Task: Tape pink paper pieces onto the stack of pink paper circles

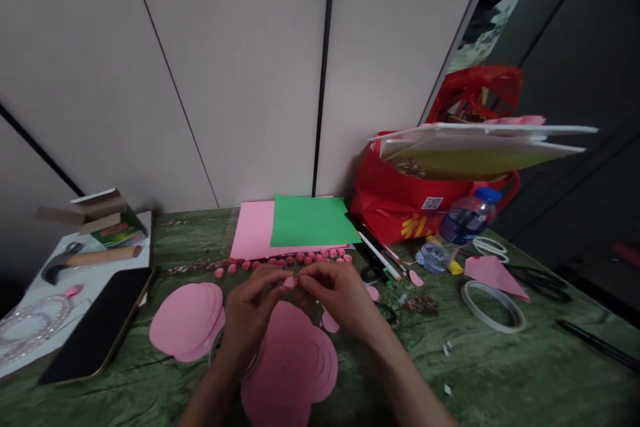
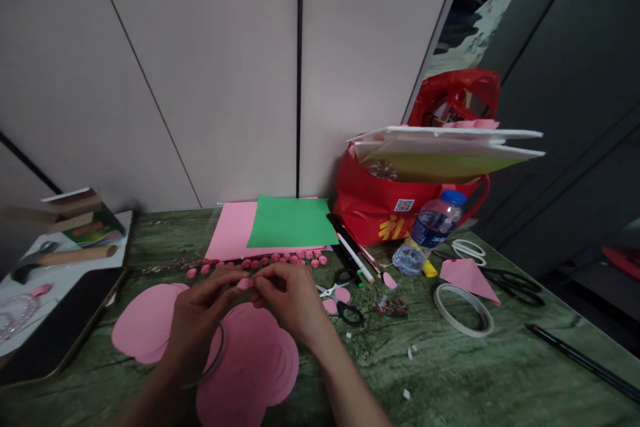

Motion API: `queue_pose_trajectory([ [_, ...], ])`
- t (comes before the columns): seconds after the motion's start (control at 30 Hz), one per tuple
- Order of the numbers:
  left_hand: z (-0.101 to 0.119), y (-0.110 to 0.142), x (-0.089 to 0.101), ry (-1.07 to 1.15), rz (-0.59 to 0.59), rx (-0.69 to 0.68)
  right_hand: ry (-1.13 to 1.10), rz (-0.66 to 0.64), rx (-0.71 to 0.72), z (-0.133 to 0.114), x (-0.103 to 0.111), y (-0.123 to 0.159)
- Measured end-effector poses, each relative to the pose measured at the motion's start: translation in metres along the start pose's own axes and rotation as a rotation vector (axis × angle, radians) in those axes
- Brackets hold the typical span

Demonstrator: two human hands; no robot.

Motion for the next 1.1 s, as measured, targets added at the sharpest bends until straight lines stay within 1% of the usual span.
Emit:
queue_pose_trajectory([
  [0.1,-0.001,0.0,0.0,-0.006,-0.016,-0.003,0.031,-0.005,0.008,-0.001,0.0,0.0],
  [0.27,-0.001,0.0,-0.001,0.011,-0.015,0.019,0.235,0.037,0.106,-0.003,0.0,0.002],
  [0.33,-0.002,-0.001,0.0,0.033,0.0,0.059,0.225,0.06,0.096,-0.003,0.001,0.002],
  [0.43,-0.006,-0.001,0.001,0.078,0.042,0.157,0.191,0.118,0.073,-0.001,0.007,0.0],
  [0.5,-0.009,-0.002,0.002,0.127,0.071,0.229,0.275,0.164,0.109,-0.002,0.012,-0.001],
  [0.57,-0.012,-0.003,0.002,0.186,0.09,0.288,0.425,0.196,0.179,-0.004,0.016,-0.001],
  [0.67,-0.017,-0.003,0.001,0.267,0.081,0.347,0.592,0.154,0.232,-0.006,0.017,0.0],
  [0.73,-0.021,-0.003,-0.001,0.329,0.063,0.382,0.633,0.088,0.22,-0.007,0.014,0.0],
  [0.8,-0.024,-0.004,-0.002,0.403,0.049,0.414,0.633,0.037,0.241,-0.008,0.01,0.001],
  [0.97,-0.022,-0.004,-0.005,0.51,0.009,0.454,0.608,0.017,0.48,-0.01,0.002,0.004],
  [1.03,-0.02,-0.004,-0.006,0.525,-0.008,0.464,0.629,0.033,0.542,-0.009,0.0,0.004],
  [1.1,-0.019,-0.004,-0.007,0.535,-0.024,0.465,0.656,0.048,0.575,-0.008,0.0,0.004],
])
Point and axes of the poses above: each hand's wrist, its own y-axis away from the middle knuckle, its own x-axis out of the back of the hand, z = x × y, the point moved 2 cm from there along -y, towards the middle knuckle, and after that the axes turned 7 degrees about -y, right-handed, at the moved point
